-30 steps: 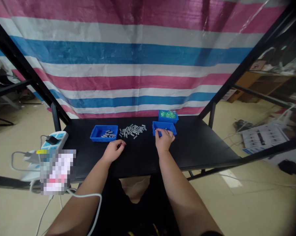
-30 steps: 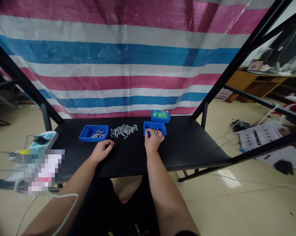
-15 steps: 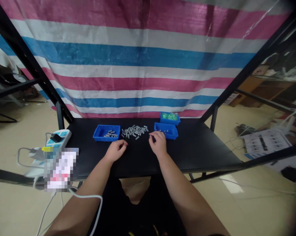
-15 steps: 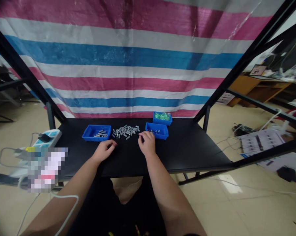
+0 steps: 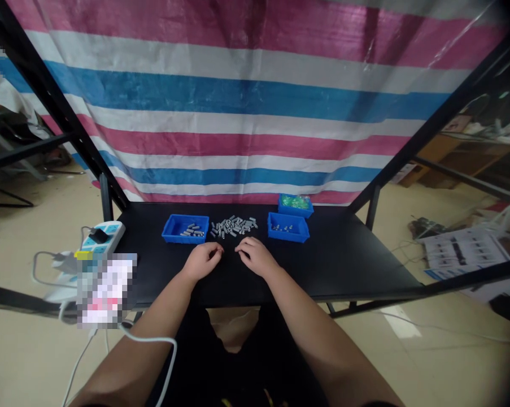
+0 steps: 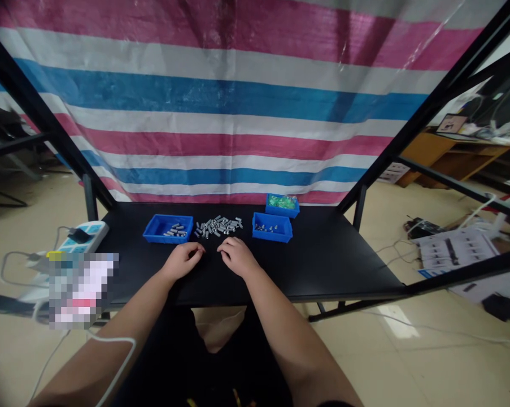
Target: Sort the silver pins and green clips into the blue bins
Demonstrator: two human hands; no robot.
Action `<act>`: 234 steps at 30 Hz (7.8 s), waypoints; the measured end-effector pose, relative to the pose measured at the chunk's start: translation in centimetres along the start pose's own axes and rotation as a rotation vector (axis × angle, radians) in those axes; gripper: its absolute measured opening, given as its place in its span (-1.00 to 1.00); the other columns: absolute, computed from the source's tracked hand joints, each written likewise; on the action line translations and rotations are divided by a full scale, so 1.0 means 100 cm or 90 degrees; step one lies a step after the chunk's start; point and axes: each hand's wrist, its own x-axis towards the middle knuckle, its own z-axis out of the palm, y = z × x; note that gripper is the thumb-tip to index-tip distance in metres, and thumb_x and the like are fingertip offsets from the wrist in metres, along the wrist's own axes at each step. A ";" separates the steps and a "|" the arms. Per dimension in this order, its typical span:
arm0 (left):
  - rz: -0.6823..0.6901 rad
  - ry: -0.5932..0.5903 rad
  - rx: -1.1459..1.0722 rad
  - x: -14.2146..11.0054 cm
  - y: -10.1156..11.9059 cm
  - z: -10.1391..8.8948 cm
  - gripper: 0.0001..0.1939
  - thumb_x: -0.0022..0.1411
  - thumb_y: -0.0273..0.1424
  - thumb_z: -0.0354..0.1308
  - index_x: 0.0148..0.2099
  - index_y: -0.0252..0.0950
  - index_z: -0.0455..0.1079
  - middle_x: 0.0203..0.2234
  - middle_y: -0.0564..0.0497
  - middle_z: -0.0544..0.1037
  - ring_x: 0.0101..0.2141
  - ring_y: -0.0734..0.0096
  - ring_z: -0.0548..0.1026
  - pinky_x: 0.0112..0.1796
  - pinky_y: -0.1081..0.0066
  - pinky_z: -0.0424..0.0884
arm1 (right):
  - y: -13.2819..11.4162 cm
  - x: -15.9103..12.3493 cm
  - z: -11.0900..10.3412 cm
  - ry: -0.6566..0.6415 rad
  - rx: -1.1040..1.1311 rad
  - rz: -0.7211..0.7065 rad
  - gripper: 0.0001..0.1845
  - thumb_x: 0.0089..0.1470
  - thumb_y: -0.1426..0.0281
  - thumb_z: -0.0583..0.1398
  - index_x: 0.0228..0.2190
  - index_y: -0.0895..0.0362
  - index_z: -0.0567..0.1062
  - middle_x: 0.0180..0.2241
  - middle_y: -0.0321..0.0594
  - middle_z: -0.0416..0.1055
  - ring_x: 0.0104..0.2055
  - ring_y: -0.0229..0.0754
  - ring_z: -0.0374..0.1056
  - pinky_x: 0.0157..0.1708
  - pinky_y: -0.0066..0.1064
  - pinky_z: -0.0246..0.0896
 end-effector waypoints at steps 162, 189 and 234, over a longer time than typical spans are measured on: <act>-0.187 0.508 0.146 -0.015 0.000 -0.011 -0.77 0.33 -0.24 0.12 -0.06 -0.20 0.49 -0.21 -0.04 0.60 -0.43 0.36 0.48 -0.27 0.34 0.36 | -0.003 0.013 0.017 0.070 -0.148 0.141 -0.55 0.18 0.44 0.12 0.09 0.02 0.48 0.14 -0.17 0.41 0.16 0.00 0.22 0.10 -0.09 0.15; -0.138 0.401 0.119 -0.017 0.003 -0.008 -0.79 0.15 -0.47 0.14 -0.15 -0.18 0.47 -0.09 -0.02 0.55 -0.47 0.41 0.48 -0.34 0.36 0.42 | 0.006 -0.013 -0.015 0.292 0.059 0.164 -0.77 0.20 0.40 0.08 -0.24 0.10 0.54 -0.24 -0.16 0.43 -0.30 -0.19 0.39 -0.22 -0.38 0.37; 0.145 0.005 0.121 -0.014 0.014 -0.007 -0.72 0.25 -0.40 0.22 0.02 -0.19 0.45 -0.13 -0.04 0.59 -0.11 0.21 0.49 -0.02 0.19 0.41 | -0.024 -0.001 -0.004 -0.066 0.012 -0.084 -0.78 0.16 0.36 0.24 -0.16 -0.08 0.61 -0.11 -0.28 0.55 0.02 -0.09 0.30 0.30 0.08 -0.18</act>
